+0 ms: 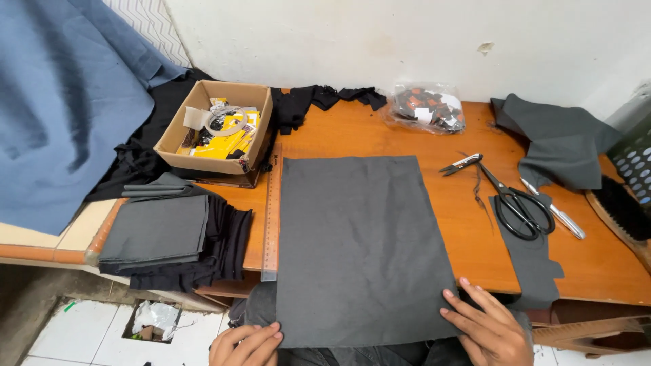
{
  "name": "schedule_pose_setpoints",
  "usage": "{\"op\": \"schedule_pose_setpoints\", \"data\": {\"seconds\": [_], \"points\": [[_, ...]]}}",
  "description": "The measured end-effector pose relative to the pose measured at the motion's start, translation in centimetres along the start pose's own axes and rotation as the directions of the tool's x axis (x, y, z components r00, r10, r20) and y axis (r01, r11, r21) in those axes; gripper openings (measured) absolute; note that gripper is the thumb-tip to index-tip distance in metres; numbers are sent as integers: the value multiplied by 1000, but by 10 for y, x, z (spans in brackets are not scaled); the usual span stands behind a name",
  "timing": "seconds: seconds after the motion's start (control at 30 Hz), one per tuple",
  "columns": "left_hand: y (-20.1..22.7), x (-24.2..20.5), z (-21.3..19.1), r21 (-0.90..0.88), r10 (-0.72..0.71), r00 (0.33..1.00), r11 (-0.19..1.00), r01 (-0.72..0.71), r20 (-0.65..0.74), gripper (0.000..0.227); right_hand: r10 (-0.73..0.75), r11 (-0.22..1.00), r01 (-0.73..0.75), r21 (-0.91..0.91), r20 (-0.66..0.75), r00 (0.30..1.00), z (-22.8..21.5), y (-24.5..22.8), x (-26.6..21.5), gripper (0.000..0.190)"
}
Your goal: The person folds a piece of dark gray fabric on a wooden table, brushes it with a hairbrush, and then uses scissors to trim the edges. The person cuts along the sides of the fabric to create a straight edge.
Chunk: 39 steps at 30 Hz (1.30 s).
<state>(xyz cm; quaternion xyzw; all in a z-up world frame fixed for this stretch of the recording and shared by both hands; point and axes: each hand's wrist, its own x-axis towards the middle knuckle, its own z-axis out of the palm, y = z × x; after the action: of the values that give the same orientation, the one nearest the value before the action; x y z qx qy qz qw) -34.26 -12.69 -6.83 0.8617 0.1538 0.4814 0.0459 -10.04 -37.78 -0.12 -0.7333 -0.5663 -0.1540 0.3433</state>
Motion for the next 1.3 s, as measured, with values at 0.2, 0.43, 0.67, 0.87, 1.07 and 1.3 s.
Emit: {"op": "schedule_pose_setpoints", "data": {"seconds": [0.2, 0.43, 0.67, 0.87, 1.07, 1.3], "points": [[-7, -27, -20, -169, -74, 982, 980, 104, 173, 17, 275, 932, -275, 234, 35, 961, -16, -4, -13, 21], [25, 33, -53, -347, -440, 661, 602, 719, 608, 34, 615, 699, -549, 458, 8, 789, -11, 5, -9, 9], [39, 119, -11, -534, -774, 593, 412, 738, 223, 19, 826, 485, -743, 461, 38, 562, -3, 35, 60, 19], [0, 179, 52, -438, -718, 684, 577, 689, 128, 18, 727, 651, -687, 324, -7, 686, 33, 99, 137, 26], [-17, 186, 98, -217, -688, 683, 648, 730, 244, 31, 651, 759, -651, 11, -43, 758, 74, 132, 148, 28], [-35, 171, 112, -313, -743, 629, 556, 770, 227, 33, 636, 770, -636, 52, -132, 760, 77, 135, 142, 26]]}}
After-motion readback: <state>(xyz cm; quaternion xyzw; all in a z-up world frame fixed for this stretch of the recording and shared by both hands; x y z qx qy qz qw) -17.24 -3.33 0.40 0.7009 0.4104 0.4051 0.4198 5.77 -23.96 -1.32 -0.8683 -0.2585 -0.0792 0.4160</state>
